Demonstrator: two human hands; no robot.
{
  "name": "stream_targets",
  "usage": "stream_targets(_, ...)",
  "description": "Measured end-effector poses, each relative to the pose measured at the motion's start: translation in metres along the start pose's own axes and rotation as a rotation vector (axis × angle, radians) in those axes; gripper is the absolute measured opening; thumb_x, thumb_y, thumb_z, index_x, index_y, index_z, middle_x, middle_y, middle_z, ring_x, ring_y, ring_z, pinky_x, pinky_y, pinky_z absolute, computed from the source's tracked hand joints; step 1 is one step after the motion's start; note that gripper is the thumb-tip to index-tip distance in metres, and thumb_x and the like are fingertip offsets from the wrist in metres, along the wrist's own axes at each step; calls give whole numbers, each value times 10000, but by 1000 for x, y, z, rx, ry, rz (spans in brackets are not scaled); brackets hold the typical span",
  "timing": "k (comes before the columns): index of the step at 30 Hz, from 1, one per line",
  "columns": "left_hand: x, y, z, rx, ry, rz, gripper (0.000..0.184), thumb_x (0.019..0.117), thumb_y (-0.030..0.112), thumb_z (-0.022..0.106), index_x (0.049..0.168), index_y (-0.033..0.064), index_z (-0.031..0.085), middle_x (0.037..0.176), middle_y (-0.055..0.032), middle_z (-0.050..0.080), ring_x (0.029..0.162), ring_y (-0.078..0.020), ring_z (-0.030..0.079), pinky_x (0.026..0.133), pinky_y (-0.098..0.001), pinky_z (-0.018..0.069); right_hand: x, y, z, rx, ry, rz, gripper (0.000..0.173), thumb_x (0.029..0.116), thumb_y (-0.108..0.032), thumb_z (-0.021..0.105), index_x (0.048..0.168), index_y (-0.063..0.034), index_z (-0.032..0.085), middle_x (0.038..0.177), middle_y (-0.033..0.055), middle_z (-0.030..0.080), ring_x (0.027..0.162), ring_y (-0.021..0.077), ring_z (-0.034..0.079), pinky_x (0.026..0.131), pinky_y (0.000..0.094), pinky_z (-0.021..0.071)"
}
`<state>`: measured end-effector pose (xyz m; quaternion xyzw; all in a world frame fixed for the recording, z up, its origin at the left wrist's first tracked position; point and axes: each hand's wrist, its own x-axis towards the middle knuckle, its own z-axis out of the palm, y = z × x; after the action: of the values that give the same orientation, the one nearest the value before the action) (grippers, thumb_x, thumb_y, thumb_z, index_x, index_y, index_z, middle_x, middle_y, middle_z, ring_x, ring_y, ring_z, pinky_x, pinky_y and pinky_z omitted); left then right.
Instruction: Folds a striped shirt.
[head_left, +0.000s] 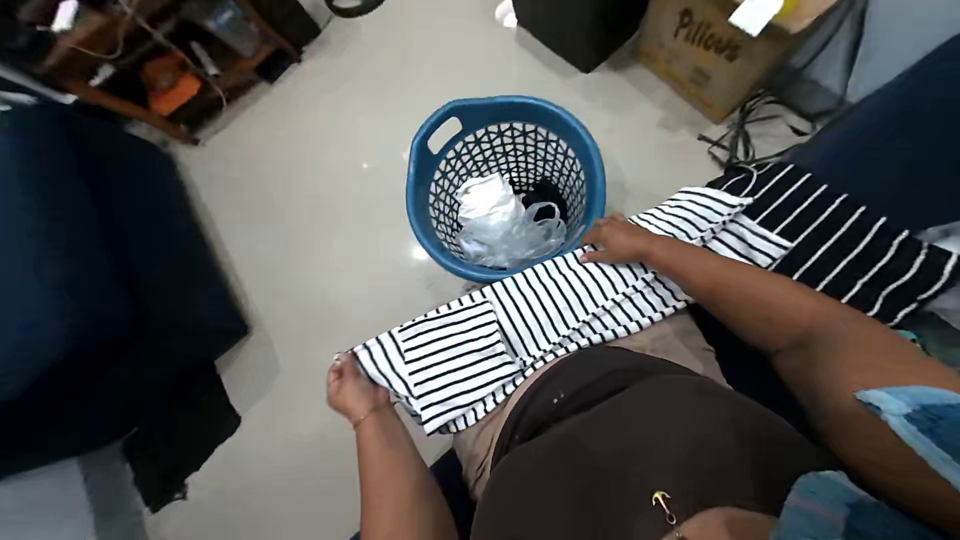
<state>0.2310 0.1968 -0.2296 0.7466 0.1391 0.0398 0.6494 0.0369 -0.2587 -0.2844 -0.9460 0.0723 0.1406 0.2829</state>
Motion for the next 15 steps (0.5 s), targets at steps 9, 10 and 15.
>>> stream_targets(9, 11, 11, 2, 464, -99, 25, 381, 1019, 64, 581, 1350, -112, 512, 1302, -255, 576, 1115, -262, 598, 944, -392, 515, -85, 16, 12, 44, 351, 29, 579, 982, -458, 628, 1416, -75, 607, 1517, 194, 503, 1428, 409, 435, 1166, 638, 307)
stream_targets(10, 4, 12, 5, 564, -165, 53, 480, 1004, 68, 604, 1423, -114, 458, 1439, -306, 495, 1277, -354, 540, 1048, -454, 469, -97, 16, 13, 34, 347, 21, 566, 981, -458, 624, 1399, -77, 622, 1501, 193, 519, 1419, 409, 443, 1159, 638, 314)
stream_targets(15, -70, 19, 41, 835, -665, 560, 410, 959, 156, 683, 1271, -104, 623, 1368, -339, 556, 1331, -482, 502, 1122, -597, 391, -147, 33, 5, -97, 329, -49, 360, 975, -232, 574, 1266, -71, 712, 1371, 189, 627, 1313, 410, 550, 1101, 653, 363)
